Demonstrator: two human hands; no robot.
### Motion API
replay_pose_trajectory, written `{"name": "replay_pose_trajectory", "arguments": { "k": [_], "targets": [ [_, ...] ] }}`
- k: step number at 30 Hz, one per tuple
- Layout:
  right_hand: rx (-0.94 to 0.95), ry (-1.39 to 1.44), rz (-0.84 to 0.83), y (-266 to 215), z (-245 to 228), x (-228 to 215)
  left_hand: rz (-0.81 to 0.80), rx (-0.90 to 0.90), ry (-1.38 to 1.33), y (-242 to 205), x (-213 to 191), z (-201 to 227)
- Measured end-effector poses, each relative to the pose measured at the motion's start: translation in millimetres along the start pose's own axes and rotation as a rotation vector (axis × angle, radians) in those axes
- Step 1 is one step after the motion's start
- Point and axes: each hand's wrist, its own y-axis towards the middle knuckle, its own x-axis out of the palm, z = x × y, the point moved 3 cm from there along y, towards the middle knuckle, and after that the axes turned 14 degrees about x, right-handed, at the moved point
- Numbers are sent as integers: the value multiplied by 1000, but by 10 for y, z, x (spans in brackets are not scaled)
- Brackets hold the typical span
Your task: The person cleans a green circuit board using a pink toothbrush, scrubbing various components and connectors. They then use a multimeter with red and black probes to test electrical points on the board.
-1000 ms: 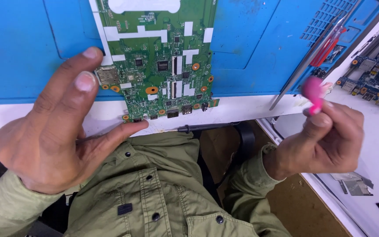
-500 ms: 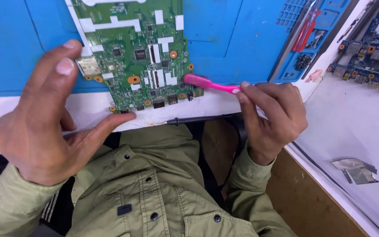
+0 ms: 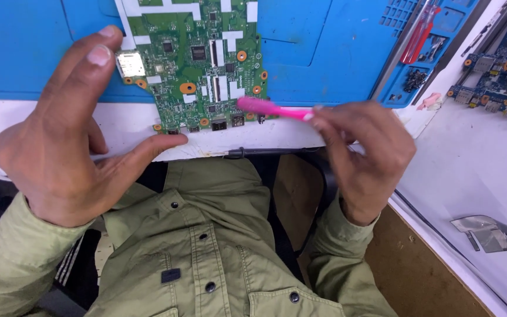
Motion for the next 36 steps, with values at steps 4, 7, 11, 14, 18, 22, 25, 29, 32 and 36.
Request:
{"name": "replay_pose_trajectory", "arguments": {
  "k": [4,7,11,14,18,22,25,29,32,36],
  "targets": [
    [-49,11,-78,-10,-64,-11,7,5,-10,19,-11,19],
    [26,29,51,5,68,-14,-23,9,-4,-4,-11,-12],
    [-21,5,-77,-5,151,46,-10,-6,22,-10,-16,36],
    [-32,0,628,-57,481,-64,2,19,-23,29,16,-39],
    [44,137,699,-126,418,3,-19,-1,-10,-62,3,49],
    [-91,-3,230,-67,249,83,-2,-37,-12,54,10,10],
    [-70,16,108,4,112,111,6,9,-15,11,11,-13],
    [-142,-41,76,-61,273,-27,2,18,-5,42,-11,27],
    [-43,-97,67,-65,294,-44,10,-36,-3,26,-3,39],
    [-53,4,30,-1,188,-32,7,2,34,27,-2,-3]
  ]
}}
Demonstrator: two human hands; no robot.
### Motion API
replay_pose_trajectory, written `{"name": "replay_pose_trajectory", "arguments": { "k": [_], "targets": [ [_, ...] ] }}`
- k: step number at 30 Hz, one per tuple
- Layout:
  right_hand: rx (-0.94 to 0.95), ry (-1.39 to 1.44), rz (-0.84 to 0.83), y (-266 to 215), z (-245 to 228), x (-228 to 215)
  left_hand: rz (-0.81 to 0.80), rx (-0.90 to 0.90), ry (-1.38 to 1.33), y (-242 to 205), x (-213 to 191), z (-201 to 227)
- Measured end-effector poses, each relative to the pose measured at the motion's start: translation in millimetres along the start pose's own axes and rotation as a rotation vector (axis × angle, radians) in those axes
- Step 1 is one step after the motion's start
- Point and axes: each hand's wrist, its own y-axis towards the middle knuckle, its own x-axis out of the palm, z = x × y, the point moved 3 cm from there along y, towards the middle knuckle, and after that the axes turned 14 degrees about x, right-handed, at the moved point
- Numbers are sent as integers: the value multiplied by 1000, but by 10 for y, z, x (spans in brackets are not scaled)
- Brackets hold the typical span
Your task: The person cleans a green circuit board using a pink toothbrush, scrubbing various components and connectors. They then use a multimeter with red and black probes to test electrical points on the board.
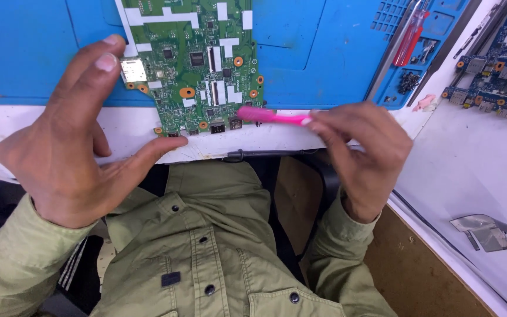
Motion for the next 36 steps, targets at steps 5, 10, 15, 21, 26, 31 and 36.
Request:
{"name": "replay_pose_trajectory", "arguments": {
  "k": [5,10,15,21,26,31,36],
  "targets": [
    [-27,17,-65,5,-56,7,-11,-3,6,1,-3,12],
    [-11,136,321,-122,259,-83,-25,-27,7,15,11,26],
    [35,111,39,44,-104,0,-34,-15,-33,9,-30,33],
    [18,40,23,67,-68,34,-30,-28,-66,-9,-30,30],
    [-11,31,-62,99,-113,51,-13,-41,-61,-5,-10,13],
    [-21,64,-54,75,-64,56,-22,-17,-58,-5,-16,22],
    [14,37,-21,52,40,40,-19,5,-43,28,14,-22]
  ]
}}
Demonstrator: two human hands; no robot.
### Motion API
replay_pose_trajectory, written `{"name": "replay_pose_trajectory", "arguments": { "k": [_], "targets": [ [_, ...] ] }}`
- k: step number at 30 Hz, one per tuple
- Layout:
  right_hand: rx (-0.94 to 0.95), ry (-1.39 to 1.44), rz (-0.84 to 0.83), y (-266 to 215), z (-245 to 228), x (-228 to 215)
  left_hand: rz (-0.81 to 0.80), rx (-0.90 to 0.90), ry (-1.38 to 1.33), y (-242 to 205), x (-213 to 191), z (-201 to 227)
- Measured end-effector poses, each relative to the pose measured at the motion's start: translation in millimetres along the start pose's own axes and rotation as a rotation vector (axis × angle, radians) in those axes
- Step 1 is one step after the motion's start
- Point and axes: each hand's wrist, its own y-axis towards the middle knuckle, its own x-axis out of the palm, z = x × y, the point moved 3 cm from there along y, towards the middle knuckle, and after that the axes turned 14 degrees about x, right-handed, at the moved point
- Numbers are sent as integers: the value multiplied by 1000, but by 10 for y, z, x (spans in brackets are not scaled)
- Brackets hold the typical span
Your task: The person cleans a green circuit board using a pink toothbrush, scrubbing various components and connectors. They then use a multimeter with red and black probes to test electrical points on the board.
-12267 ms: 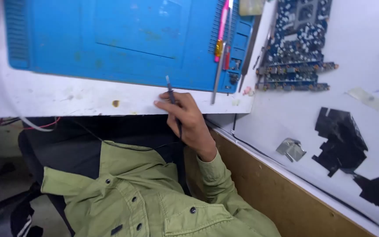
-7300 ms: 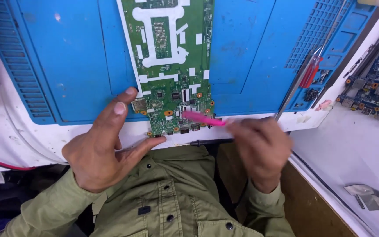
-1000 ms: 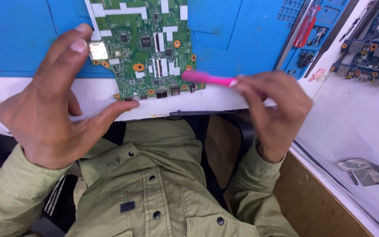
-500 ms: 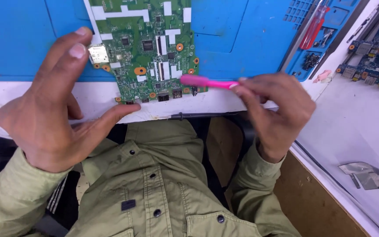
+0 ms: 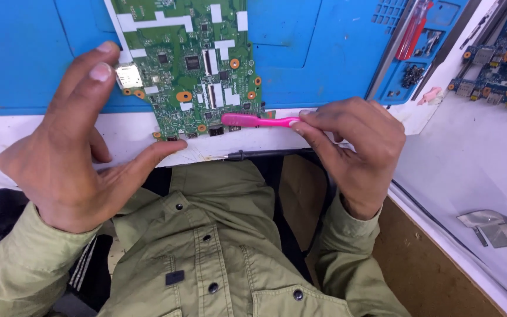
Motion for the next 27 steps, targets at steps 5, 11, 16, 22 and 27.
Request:
{"name": "replay_pose_trajectory", "arguments": {
  "k": [5,11,16,22,27],
  "targets": [
    [-1,-121,412,-17,234,-111,6,-3,38,4,-17,33],
    [213,80,407,-11,70,-75,17,24,108,38,-20,49],
    [-121,-36,585,-240,-14,-8,65,3,158,-117,2,64],
    [-156,-138,228,-773,-190,469,37,-93,179,-112,-35,125],
    [-219,-1,218,-871,-211,436,62,15,87,-333,-58,184]
  ]
}}
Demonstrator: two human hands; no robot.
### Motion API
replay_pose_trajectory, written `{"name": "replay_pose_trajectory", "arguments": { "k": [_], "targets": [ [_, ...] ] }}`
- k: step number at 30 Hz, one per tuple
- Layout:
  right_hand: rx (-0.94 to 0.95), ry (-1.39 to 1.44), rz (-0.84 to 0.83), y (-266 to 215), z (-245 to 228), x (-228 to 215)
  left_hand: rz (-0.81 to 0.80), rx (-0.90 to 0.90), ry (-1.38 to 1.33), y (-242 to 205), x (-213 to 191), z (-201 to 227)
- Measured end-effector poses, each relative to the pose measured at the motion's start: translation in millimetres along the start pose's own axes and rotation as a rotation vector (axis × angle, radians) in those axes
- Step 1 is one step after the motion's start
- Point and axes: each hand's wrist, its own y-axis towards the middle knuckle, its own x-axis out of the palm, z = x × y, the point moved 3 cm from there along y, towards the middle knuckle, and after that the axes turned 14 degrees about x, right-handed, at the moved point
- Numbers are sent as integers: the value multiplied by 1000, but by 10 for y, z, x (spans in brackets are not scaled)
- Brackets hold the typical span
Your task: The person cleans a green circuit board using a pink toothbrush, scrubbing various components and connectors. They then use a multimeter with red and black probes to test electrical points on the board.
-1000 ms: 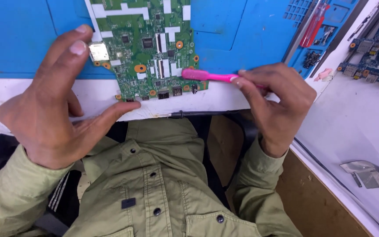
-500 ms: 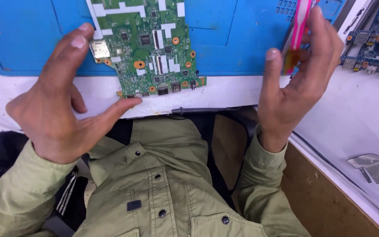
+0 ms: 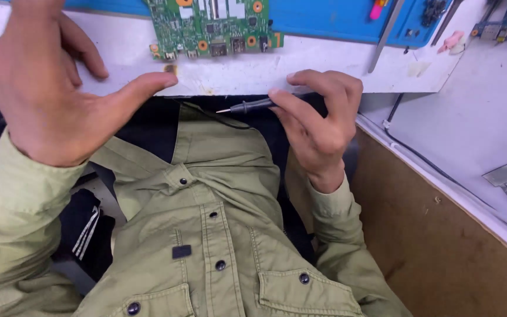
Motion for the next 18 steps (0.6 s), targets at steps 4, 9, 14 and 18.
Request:
{"name": "replay_pose_trajectory", "arguments": {
  "k": [4,9,14,18],
  "targets": [
    [335,477,97,-298,-121,-182,152,23,-265,-115,-303,313],
    [308,972,-130,-565,-529,-443,-379,85,-292,-499,88,253],
    [487,1331,-373,-903,-591,-325,-271,-61,-305,-1150,477,295],
    [493,1802,-713,-561,-661,-182,-509,-58,441,-1225,417,108]
  ]
}}
